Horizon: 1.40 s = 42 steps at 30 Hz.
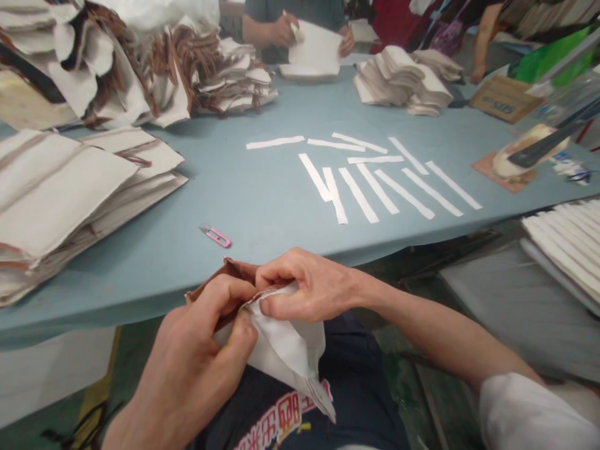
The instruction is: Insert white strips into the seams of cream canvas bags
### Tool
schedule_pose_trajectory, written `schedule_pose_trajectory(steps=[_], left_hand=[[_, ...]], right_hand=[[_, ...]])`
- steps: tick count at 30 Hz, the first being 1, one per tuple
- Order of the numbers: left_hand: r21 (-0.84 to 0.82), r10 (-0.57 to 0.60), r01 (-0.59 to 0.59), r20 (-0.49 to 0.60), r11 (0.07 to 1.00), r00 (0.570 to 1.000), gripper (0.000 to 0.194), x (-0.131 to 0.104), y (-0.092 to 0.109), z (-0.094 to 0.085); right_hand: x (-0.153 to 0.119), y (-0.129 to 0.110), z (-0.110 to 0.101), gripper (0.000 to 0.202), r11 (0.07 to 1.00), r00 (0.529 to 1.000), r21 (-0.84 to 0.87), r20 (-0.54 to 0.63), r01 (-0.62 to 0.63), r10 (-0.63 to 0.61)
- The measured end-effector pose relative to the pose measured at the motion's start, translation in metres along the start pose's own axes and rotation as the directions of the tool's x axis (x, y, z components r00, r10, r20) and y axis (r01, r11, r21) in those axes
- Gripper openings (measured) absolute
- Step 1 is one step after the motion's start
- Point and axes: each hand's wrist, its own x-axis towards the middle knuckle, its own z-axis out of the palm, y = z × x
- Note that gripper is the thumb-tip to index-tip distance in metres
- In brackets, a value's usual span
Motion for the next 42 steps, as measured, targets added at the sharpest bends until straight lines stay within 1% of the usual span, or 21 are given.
schedule_pose_trajectory(steps=[5,7,9,12,14,17,20,24,27,29,31,32,33,35,36,37,38,39,40,42], left_hand=[[0.133,0.183,-0.177,-0.036,0.975,0.982,0.019,-0.007,-0.009,0.008],[0.192,0.251,-0.238,-0.045,0.952,0.967,0.021,-0.012,-0.014,0.013],[0.232,0.315,-0.294,-0.058,0.927,0.947,0.024,-0.015,-0.017,0.016],[0.252,0.399,-0.369,-0.079,0.895,0.913,0.03,-0.016,-0.023,0.02],[0.249,0.447,-0.415,-0.088,0.875,0.89,0.032,-0.015,-0.028,0.021],[0.247,0.503,-0.467,-0.108,0.849,0.857,0.03,-0.015,-0.038,0.024],[0.275,0.528,-0.48,-0.136,0.833,0.838,0.03,-0.016,-0.044,0.027],[0.301,0.521,-0.469,-0.123,0.83,0.844,0.033,-0.015,-0.045,0.032],[0.294,0.52,-0.466,-0.141,0.834,0.842,0.033,-0.014,-0.046,0.033],[0.279,0.497,-0.443,-0.167,0.852,0.852,0.031,-0.014,-0.045,0.032],[0.239,0.44,-0.394,-0.184,0.888,0.879,0.03,-0.016,-0.045,0.028],[0.201,0.4,-0.366,-0.167,0.909,0.901,0.03,-0.018,-0.044,0.025],[0.155,0.36,-0.34,-0.128,0.927,0.924,0.031,-0.02,-0.044,0.021],[0.061,0.288,-0.286,-0.035,0.956,0.957,0.033,-0.023,-0.044,0.014],[0.012,0.256,-0.256,0.0,0.967,0.967,0.033,-0.025,-0.044,0.011],[-0.035,0.224,-0.223,0.026,0.974,0.974,0.03,-0.025,-0.044,0.008],[-0.085,0.191,-0.187,0.051,0.979,0.98,0.027,-0.025,-0.043,0.004],[-0.141,0.157,-0.144,0.079,0.979,0.985,0.028,-0.023,-0.042,0.001],[-0.197,0.121,-0.095,0.125,0.976,0.985,0.034,-0.02,-0.04,-0.002],[-0.269,0.062,0.003,0.232,0.963,0.971,0.049,-0.011,-0.036,-0.007]], right_hand=[[-0.003,0.005,0.003,0.015,0.997,0.999,0.073,-0.038,0.012,-0.009],[-0.004,0.008,0.003,0.015,0.99,1.0,0.142,-0.02,-0.007,0.01],[-0.004,0.012,0.003,0.017,0.968,0.999,0.247,0.02,-0.047,0.043],[-0.004,0.017,0.008,0.028,0.888,0.996,0.453,0.071,-0.079,0.052],[-0.003,0.022,0.016,0.038,0.807,0.997,0.586,0.065,-0.07,0.039],[-0.003,0.033,0.032,0.054,0.704,0.996,0.706,0.027,-0.08,0.086],[-0.002,0.045,0.044,0.06,0.645,0.986,0.754,0.02,-0.122,0.164],[0.0,0.051,0.05,0.062,0.616,0.975,0.774,0.005,-0.145,0.222],[0.0,0.046,0.047,0.064,0.639,0.98,0.763,-0.038,-0.098,0.196],[-0.003,0.039,0.041,0.062,0.706,0.987,0.707,-0.094,-0.026,0.131],[-0.008,0.03,0.033,0.057,0.808,0.99,0.587,-0.141,0.06,0.03],[-0.011,0.026,0.029,0.053,0.859,0.988,0.501,-0.154,0.102,-0.027],[-0.015,0.023,0.024,0.047,0.907,0.983,0.396,-0.161,0.146,-0.088],[-0.02,0.018,0.017,0.035,0.96,0.962,0.138,-0.162,0.244,-0.221],[-0.023,0.017,0.014,0.029,0.956,0.945,-0.003,-0.155,0.292,-0.289],[-0.024,0.017,0.012,0.027,0.931,0.924,-0.14,-0.141,0.338,-0.357],[-0.026,0.017,0.011,0.027,0.889,0.901,-0.264,-0.121,0.375,-0.416],[-0.027,0.018,0.01,0.028,0.836,0.878,-0.373,-0.101,0.402,-0.467],[-0.028,0.019,0.01,0.03,0.779,0.858,-0.472,-0.085,0.413,-0.506],[-0.03,0.021,0.012,0.033,0.654,0.822,-0.642,-0.065,0.4,-0.566]])
